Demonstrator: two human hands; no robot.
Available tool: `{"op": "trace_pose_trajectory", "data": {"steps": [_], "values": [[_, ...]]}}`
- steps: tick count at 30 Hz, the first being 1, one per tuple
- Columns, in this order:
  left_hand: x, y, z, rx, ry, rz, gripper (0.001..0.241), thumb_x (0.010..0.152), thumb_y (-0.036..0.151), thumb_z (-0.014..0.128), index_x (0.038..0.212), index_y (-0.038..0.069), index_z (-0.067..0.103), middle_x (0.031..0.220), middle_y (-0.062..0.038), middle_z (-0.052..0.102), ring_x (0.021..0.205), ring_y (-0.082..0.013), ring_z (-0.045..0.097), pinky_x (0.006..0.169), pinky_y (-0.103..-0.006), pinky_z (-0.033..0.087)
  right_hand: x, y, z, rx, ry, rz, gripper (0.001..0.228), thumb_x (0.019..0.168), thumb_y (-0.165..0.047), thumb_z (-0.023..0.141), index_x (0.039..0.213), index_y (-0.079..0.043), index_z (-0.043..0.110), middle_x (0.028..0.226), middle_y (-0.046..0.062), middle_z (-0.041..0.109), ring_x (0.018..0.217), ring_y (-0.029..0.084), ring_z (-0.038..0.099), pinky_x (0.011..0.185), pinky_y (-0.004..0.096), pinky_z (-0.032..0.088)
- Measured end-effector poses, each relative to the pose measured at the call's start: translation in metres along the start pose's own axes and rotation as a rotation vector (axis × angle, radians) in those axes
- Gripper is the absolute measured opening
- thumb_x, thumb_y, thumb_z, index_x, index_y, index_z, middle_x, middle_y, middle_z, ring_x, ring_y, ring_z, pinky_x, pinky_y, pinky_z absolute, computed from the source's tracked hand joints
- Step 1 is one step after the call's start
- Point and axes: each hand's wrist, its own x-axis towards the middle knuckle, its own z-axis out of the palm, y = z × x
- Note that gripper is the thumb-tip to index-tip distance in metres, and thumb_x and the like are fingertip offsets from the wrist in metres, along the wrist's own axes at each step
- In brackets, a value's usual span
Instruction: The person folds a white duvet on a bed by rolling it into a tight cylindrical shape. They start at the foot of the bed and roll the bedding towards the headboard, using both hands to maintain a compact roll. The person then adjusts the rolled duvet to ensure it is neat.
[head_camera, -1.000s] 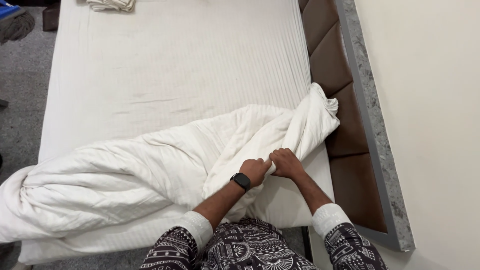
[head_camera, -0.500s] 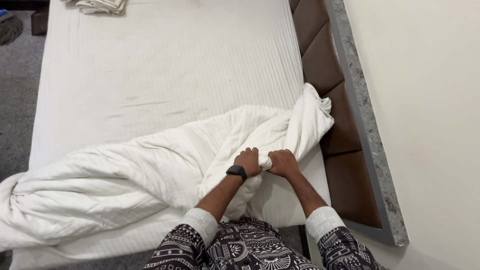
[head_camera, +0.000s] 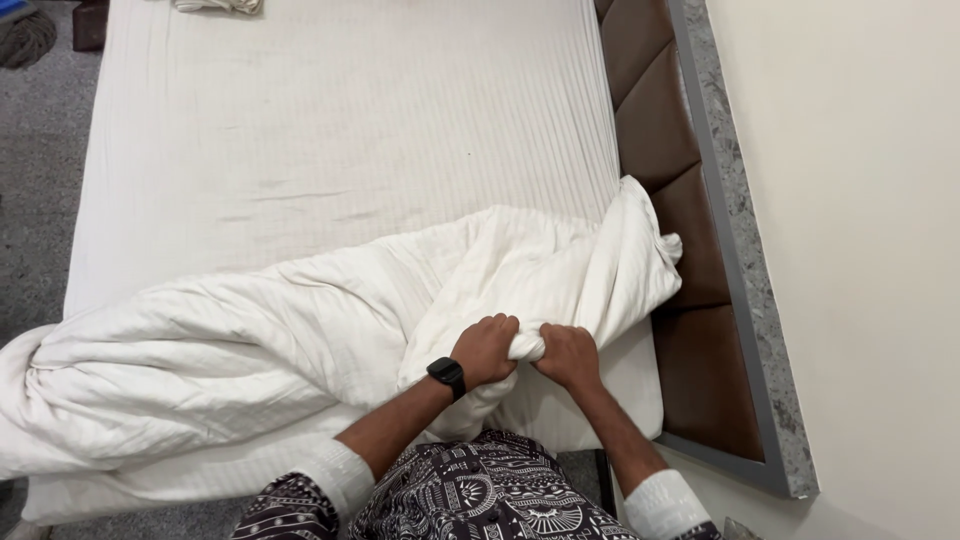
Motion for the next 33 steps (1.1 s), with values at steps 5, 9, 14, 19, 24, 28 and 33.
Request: {"op": "trace_pose_trajectory", "data": {"steps": [5, 9, 14, 19, 24, 28, 33], "values": [[-0.003, -0.008, -0.004, 0.062, -0.016, -0.008, 0.042, 0.08, 0.031, 0.068, 0.108, 0.007, 0.05, 0.097, -0.015, 0.055, 0.096, -0.041, 0.066, 0.08, -0.0511, 0.059, 0.003, -0.006, 0.015, 0.035, -0.031, 0.031, 0.024, 0.076, -0.036, 0.06, 0.088, -0.016, 0.063, 0.071, 0.006, 0.062, 0.076, 0.031, 0.072, 0.071, 0.044, 0.052], [0.022, -0.023, 0.003, 0.273, -0.061, -0.05, 0.047, 0.076, 0.037, 0.071, 0.108, 0.009, 0.05, 0.1, -0.013, 0.055, 0.097, -0.0392, 0.065, 0.077, -0.0511, 0.057, 0.02, -0.008, 0.029, -0.007, -0.018, 0.008, 0.025, 0.078, -0.038, 0.057, 0.089, -0.016, 0.063, 0.074, 0.008, 0.063, 0.078, 0.033, 0.072, 0.072, 0.048, 0.053], [0.061, -0.036, 0.051, 0.381, -0.131, -0.098, 0.073, 0.072, 0.039, 0.073, 0.133, 0.006, 0.051, 0.109, -0.016, 0.06, 0.102, -0.0399, 0.064, 0.082, -0.0538, 0.053, 0.044, -0.018, 0.022, -0.108, -0.009, -0.059, 0.015, 0.075, -0.025, 0.058, 0.086, -0.016, 0.061, 0.067, 0.001, 0.053, 0.069, 0.027, 0.065, 0.066, 0.041, 0.047], [0.077, -0.034, 0.066, 0.353, -0.078, -0.191, 0.052, 0.082, 0.035, 0.069, 0.12, 0.002, 0.057, 0.099, -0.016, 0.064, 0.094, -0.0384, 0.068, 0.077, -0.0511, 0.055, 0.055, -0.005, 0.02, -0.19, 0.008, -0.173, 0.016, 0.077, -0.027, 0.06, 0.088, -0.015, 0.058, 0.073, 0.003, 0.052, 0.072, 0.026, 0.062, 0.068, 0.039, 0.045], [0.061, -0.054, 0.071, 0.181, -0.1, -0.226, 0.047, 0.081, 0.027, 0.068, 0.118, 0.004, 0.054, 0.1, -0.018, 0.064, 0.089, -0.0435, 0.071, 0.072, -0.0535, 0.057, 0.065, 0.031, -0.008, -0.066, -0.395, -0.369, 0.09, 0.077, -0.026, 0.082, 0.155, -0.013, 0.039, 0.156, 0.016, 0.043, 0.15, 0.039, 0.034, 0.123, 0.063, 0.024], [0.041, -0.028, 0.027, 0.112, -0.165, -0.153, 0.049, 0.084, 0.027, 0.068, 0.123, 0.002, 0.052, 0.102, -0.022, 0.066, 0.093, -0.0467, 0.072, 0.076, -0.0573, 0.057, 0.092, 0.081, 0.001, -0.231, -0.325, -0.308, 0.097, 0.078, -0.026, 0.084, 0.16, -0.016, 0.034, 0.164, 0.016, 0.035, 0.153, 0.039, 0.03, 0.122, 0.067, 0.023], [0.019, 0.009, -0.012, 0.021, -0.233, -0.061, 0.045, 0.087, 0.026, 0.065, 0.122, 0.001, 0.051, 0.1, -0.024, 0.067, 0.094, -0.048, 0.071, 0.079, -0.0582, 0.058, 0.127, 0.157, 0.048, -0.065, -0.223, -0.128, 0.054, 0.081, -0.037, 0.07, 0.132, -0.02, 0.062, 0.137, 0.008, 0.066, 0.143, 0.033, 0.05, 0.124, 0.057, 0.033]]}}
